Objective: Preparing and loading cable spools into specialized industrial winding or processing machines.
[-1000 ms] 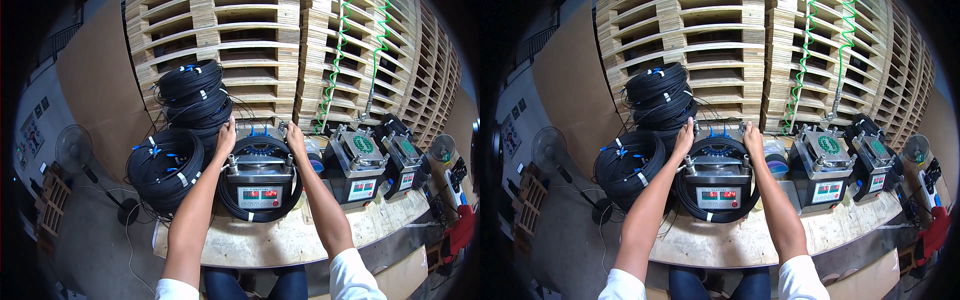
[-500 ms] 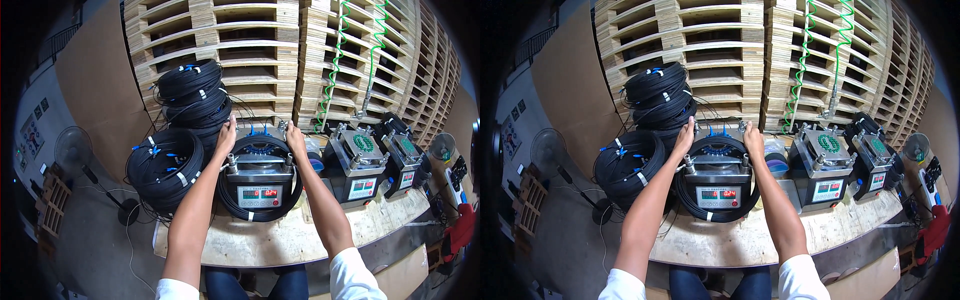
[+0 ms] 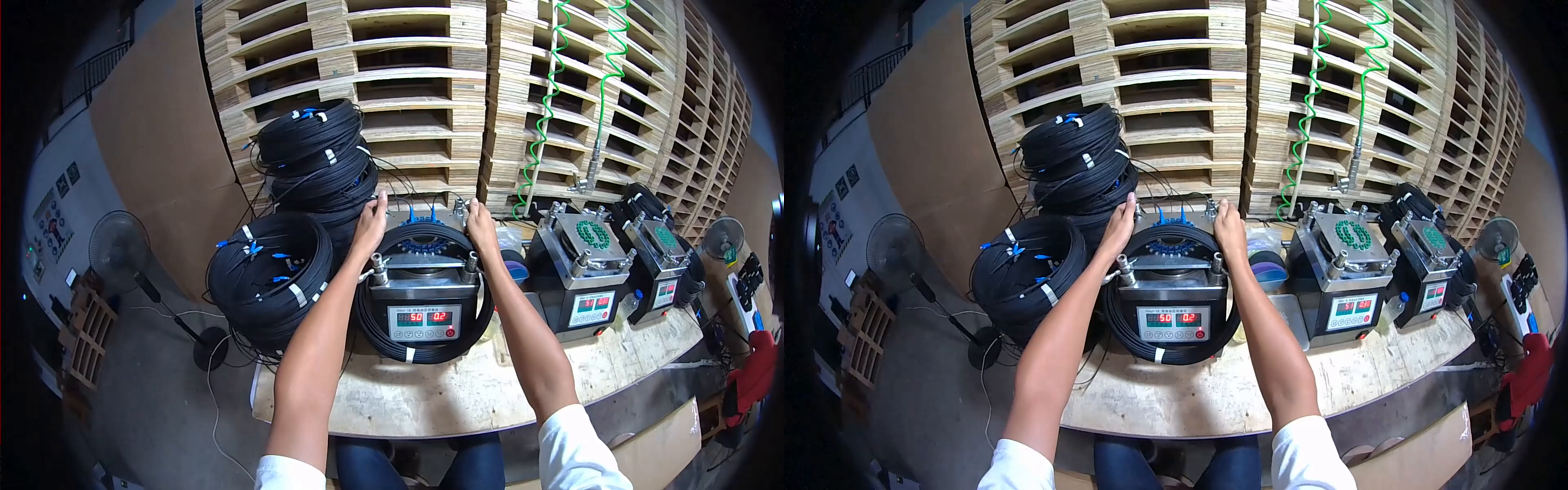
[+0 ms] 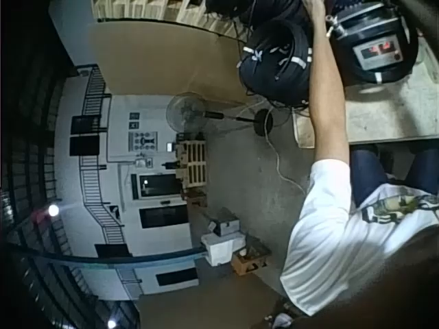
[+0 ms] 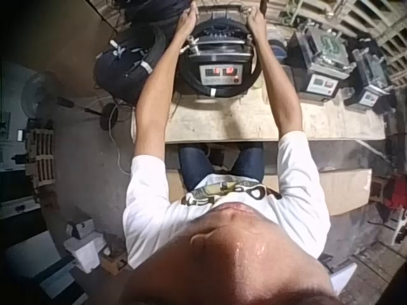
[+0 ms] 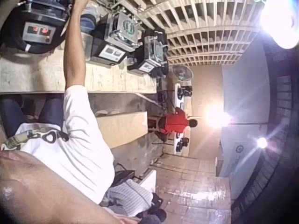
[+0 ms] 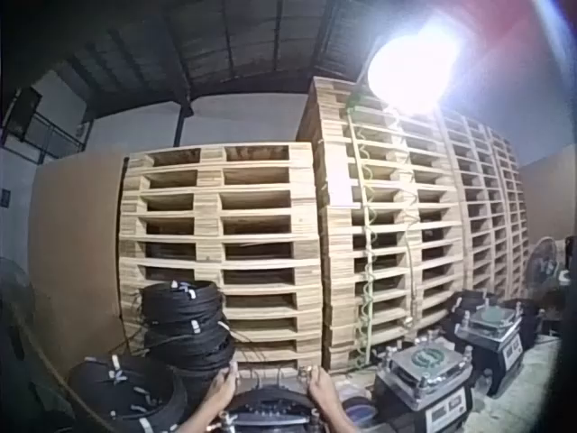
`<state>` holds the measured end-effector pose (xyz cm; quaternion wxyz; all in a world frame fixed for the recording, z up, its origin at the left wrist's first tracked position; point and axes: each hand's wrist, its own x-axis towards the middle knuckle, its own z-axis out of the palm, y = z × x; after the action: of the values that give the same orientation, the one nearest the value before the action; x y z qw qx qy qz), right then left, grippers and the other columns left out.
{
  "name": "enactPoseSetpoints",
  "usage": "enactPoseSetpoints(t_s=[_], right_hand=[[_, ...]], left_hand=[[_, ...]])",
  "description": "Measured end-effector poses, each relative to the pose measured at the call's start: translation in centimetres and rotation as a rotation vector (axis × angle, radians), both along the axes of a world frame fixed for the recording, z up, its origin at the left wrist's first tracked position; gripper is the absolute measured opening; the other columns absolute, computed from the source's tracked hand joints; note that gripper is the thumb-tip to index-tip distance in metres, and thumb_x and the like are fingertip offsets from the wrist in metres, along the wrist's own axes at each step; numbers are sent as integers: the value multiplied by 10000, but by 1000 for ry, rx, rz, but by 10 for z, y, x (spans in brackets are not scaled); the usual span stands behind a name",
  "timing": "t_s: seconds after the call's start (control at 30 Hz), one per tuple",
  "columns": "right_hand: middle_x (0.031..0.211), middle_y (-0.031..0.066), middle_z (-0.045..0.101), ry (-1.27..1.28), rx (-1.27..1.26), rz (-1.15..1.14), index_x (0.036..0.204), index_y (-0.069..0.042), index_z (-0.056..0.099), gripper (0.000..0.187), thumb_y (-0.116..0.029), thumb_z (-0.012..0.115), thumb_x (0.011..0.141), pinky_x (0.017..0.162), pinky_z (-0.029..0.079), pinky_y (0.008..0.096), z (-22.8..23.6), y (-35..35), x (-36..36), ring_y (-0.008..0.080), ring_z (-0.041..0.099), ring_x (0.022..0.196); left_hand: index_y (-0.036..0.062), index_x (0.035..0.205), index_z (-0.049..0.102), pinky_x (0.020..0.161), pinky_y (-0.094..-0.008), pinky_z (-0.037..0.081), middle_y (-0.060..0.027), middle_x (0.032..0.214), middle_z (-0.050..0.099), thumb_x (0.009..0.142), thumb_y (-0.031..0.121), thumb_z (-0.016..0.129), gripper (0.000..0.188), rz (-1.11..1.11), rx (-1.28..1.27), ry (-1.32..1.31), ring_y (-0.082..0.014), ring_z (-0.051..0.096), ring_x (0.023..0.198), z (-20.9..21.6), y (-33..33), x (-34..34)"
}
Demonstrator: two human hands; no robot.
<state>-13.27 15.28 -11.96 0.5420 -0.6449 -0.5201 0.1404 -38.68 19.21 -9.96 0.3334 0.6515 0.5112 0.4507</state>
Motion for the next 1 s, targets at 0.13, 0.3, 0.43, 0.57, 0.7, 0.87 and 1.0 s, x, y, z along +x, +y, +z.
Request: enactPoseSetpoints(t_s=[0.13,0.3,0.43,0.57,0.7,0.87,1.0], right_hand=[[1054,355,621,-73,-96,-55,1148,18,628,559,-435,316,1049,902,448,559,3,-2,-2,525,568,1063],[1051,350,617,-99,-58,5,1117,23,635,552,-425,320,1048,898,443,568,2,-1,-4,520,570,1060],[1003,350,620,-74,54,5,1080,33,634,536,-406,329,1051,873,449,566,0,0,-3,524,580,1029],[970,344,626,-61,90,-6,1059,36,629,510,-383,339,1053,854,453,562,0,0,-5,531,582,1005],[973,347,625,4,7,13,1057,39,630,516,-387,339,1051,856,451,565,0,3,0,528,584,1006],[970,357,617,-85,-7,-33,1034,51,642,545,-400,336,1048,855,451,575,2,-2,-3,528,585,1006],[972,369,607,-156,-50,0,1010,58,651,564,-404,331,1048,843,452,579,4,-1,-10,533,580,1009]], left_hand=[[-51,1370,473,1084,-423,364,-301,1308,555,920,763,331,941,7,-16,-11,-398,505,1285,-1,-1,-2],[-55,1401,441,1106,-425,344,-311,1356,520,915,774,318,969,53,-28,33,-410,476,1314,-6,8,-6],[-54,1405,439,1115,-428,336,-312,1376,505,913,775,319,972,65,-57,44,-414,458,1332,-4,5,-2],[-42,1405,444,1114,-431,337,-310,1377,504,918,769,319,954,86,-41,41,-412,452,1337,-2,0,-2],[-33,1404,449,1110,-431,340,-304,1373,508,925,760,318,936,-6,-30,11,-400,463,1330,-6,10,-4],[-40,1389,462,1107,-427,341,-301,1368,515,926,760,322,935,6,-13,11,-396,472,1321,-11,13,-4],[-52,1376,467,1107,-424,341,-312,1361,514,925,765,309,947,35,-53,41,-408,466,1322,-13,18,-14]])
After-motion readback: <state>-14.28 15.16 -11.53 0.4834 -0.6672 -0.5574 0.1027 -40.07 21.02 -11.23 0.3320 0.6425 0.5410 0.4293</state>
